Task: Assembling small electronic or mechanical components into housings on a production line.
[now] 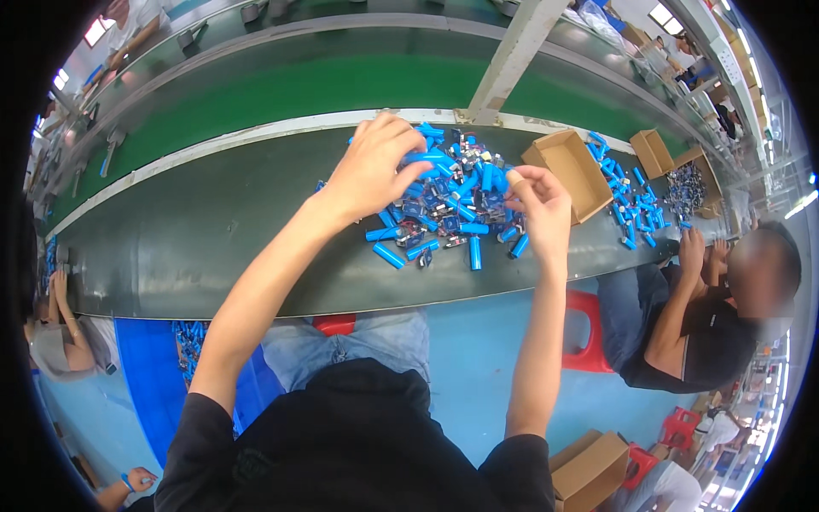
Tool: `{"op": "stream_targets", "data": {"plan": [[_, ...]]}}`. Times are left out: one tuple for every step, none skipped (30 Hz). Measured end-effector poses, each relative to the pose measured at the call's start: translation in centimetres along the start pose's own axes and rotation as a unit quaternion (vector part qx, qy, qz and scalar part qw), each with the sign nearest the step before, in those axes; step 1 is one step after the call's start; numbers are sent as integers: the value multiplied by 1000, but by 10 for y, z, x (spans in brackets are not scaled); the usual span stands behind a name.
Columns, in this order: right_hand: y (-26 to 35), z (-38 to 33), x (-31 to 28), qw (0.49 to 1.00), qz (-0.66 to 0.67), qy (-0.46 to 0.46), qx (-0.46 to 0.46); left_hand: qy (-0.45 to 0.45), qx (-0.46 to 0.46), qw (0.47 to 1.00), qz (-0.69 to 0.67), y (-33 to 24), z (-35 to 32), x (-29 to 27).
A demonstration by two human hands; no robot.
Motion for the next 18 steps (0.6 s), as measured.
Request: {"op": "stream_targets", "data": {"plan": [[1, 1, 2, 1000, 1, 3, -6, 0, 1, 1000, 0, 0, -2, 4], [1, 2, 2, 1000, 2, 1, -7, -9, 23, 1000, 4, -3, -1, 7], [0, 2, 1, 1000, -5, 1, -3, -18, 44, 999, 9, -7, 0, 11], [0, 2, 0, 1000, -13, 0, 0, 10, 33, 999, -38, -12, 1, 21], [0, 2, 2, 1000, -13, 1, 1, 35, 31, 996, -72, -19, 4, 28], [0, 2, 6, 1000, -8, 9, 3, 59, 30, 992, -105, -26, 6, 36], [0, 1, 9, 1000, -4, 16, 6, 66, 34, 990, -116, -30, 7, 45], [1, 0, 12, 1000, -5, 15, 6, 65, 34, 990, -117, -33, 9, 51], [1, -1, 14, 999, 18, 24, 14, 89, 32, 986, -140, -36, 11, 59], [0, -1, 16, 998, 40, 33, 22, 113, 29, 980, -163, -38, 11, 65], [-4, 0, 14, 998, 52, 33, 27, 148, 27, 977, -152, -40, 14, 70], [-6, 0, 12, 998, 52, 28, 27, 149, 31, 976, -154, -42, 16, 71], [-7, -1, 8, 998, 66, 11, 15, 142, 15, 975, -172, -41, 16, 71], [-8, -1, 7, 997, 80, -1, 4, 135, -4, 973, -187, -39, 15, 69], [-10, -4, 4, 997, 81, -1, 5, 133, -8, 976, -170, -36, 13, 69], [-11, -11, 3, 999, 34, 24, -8, 135, -8, 976, -169, -35, 12, 69], [-13, -17, 2, 999, -13, 49, -20, 106, -11, 977, -182, -33, 11, 66], [-15, -20, 2, 999, -12, 49, -20, 77, -14, 978, -194, -32, 10, 64]]}}
Point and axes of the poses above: each hand's wrist, its own z-axis towards the middle knuckle, its own x-axis out of the palm, y = z × x, the point moved 4 cm from there along z, towards the middle knuckle, and after that the axes turned 14 degrees about x, right-handed, at the moved point
